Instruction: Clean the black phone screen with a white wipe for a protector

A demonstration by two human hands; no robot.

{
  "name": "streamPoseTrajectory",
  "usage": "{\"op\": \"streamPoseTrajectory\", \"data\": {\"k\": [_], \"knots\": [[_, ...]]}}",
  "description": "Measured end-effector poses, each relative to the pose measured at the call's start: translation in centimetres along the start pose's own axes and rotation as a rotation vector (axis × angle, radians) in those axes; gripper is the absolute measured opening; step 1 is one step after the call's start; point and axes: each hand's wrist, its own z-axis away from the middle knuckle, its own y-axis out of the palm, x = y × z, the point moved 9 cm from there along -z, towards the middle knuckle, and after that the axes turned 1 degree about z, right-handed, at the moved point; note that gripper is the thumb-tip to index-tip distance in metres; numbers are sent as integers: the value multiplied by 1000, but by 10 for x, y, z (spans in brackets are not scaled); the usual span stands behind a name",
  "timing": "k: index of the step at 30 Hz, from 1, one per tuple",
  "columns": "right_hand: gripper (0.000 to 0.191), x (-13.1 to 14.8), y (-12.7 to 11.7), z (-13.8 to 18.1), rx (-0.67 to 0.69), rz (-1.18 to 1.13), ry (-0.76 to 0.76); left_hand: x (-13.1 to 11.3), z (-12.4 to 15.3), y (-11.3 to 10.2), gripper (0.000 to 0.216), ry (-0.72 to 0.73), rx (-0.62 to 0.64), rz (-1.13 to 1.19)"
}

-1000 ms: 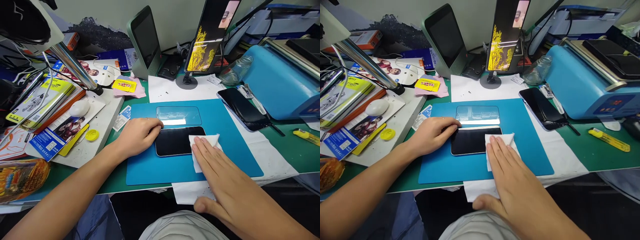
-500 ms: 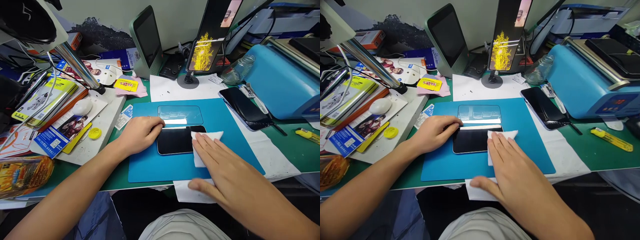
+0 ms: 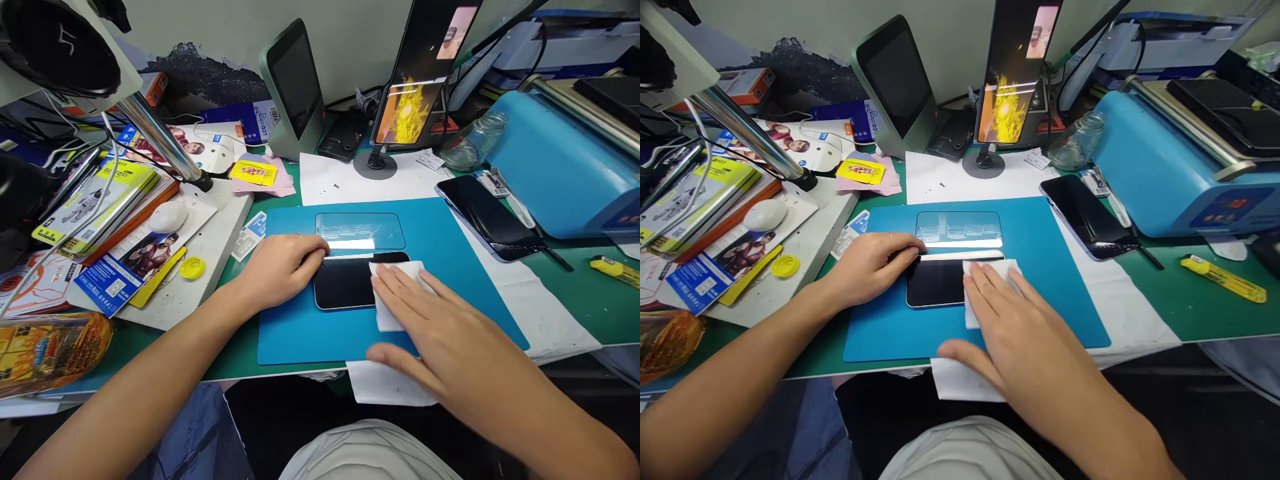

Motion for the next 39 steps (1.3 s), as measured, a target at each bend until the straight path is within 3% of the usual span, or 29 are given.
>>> {"op": "streamPoseTrajectory", "data": {"k": [4, 11, 17, 25, 32, 39], "knots": [[72, -8, 9, -16, 23, -23, 4, 1, 0, 0, 28, -7, -10, 6], [74, 20, -5, 10, -6, 67, -1, -1, 1, -1, 27, -2, -16, -2], [76, 3, 14, -19, 45, -36, 49, 0, 1, -1, 29, -8, -15, -4], [59, 15, -8, -2, -4, -59, 33, 0, 0, -1, 28, -8, -10, -8], [68, 8, 22, -29, 77, -184, 61, -1, 0, -2, 28, -9, -19, -3], [69, 26, 12, -6, 11, -213, 35, 0, 0, -2, 27, -20, -17, -14]]}}
